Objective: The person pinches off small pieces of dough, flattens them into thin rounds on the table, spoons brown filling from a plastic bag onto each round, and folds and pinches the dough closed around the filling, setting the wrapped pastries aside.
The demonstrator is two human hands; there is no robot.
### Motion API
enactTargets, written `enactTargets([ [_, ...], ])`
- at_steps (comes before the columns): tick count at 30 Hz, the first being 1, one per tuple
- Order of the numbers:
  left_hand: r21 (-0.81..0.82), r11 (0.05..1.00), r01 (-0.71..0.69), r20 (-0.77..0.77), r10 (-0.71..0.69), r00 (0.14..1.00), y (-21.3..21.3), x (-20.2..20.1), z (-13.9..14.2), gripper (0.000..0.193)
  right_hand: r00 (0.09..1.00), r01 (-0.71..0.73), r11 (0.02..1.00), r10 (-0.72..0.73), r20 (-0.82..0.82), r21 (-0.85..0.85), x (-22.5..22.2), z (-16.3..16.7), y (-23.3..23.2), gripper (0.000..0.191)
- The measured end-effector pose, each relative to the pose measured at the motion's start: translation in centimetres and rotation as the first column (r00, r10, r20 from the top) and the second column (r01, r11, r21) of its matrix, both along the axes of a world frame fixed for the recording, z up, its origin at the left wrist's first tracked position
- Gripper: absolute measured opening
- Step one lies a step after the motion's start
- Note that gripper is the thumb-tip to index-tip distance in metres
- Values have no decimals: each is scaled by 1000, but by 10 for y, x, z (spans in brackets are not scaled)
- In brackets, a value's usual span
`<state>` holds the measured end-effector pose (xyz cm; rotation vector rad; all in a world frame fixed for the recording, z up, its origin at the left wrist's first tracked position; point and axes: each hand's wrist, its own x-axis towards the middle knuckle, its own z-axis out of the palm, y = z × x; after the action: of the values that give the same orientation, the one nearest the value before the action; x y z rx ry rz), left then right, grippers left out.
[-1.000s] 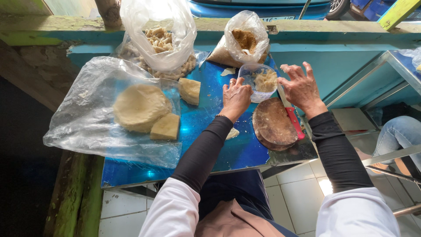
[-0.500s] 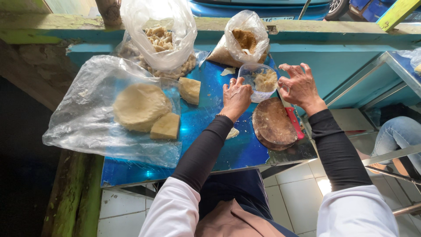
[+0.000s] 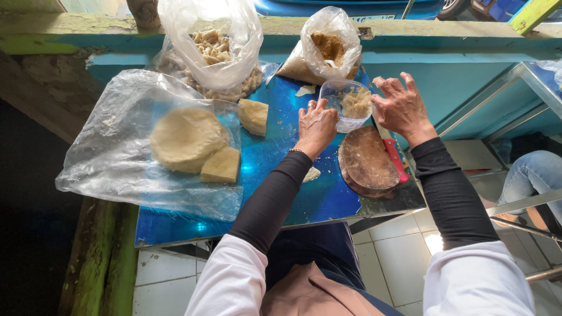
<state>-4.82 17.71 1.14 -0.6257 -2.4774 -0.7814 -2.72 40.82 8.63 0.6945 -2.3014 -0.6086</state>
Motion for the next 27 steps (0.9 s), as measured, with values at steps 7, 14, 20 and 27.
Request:
enactTargets([
  [7, -21, 1000, 4, 27, -3, 1000, -1, 2, 2, 11, 993, 42, 927, 3, -121, 373, 9, 6, -11, 14],
  [14, 6, 1000, -4, 19, 4, 1000, 2, 0, -2, 12, 997, -15, 1000, 14, 78, 3, 21, 15, 11, 13],
  [20, 12, 1000, 3, 8, -3, 1000, 2, 2, -4, 14, 988, -48, 954, 88, 124, -295, 12, -6, 7, 22],
  [27, -16, 1000, -15, 24, 15, 1000, 2, 4, -1, 13, 1000, -12, 1000, 12, -4, -21, 15, -11, -2, 17],
])
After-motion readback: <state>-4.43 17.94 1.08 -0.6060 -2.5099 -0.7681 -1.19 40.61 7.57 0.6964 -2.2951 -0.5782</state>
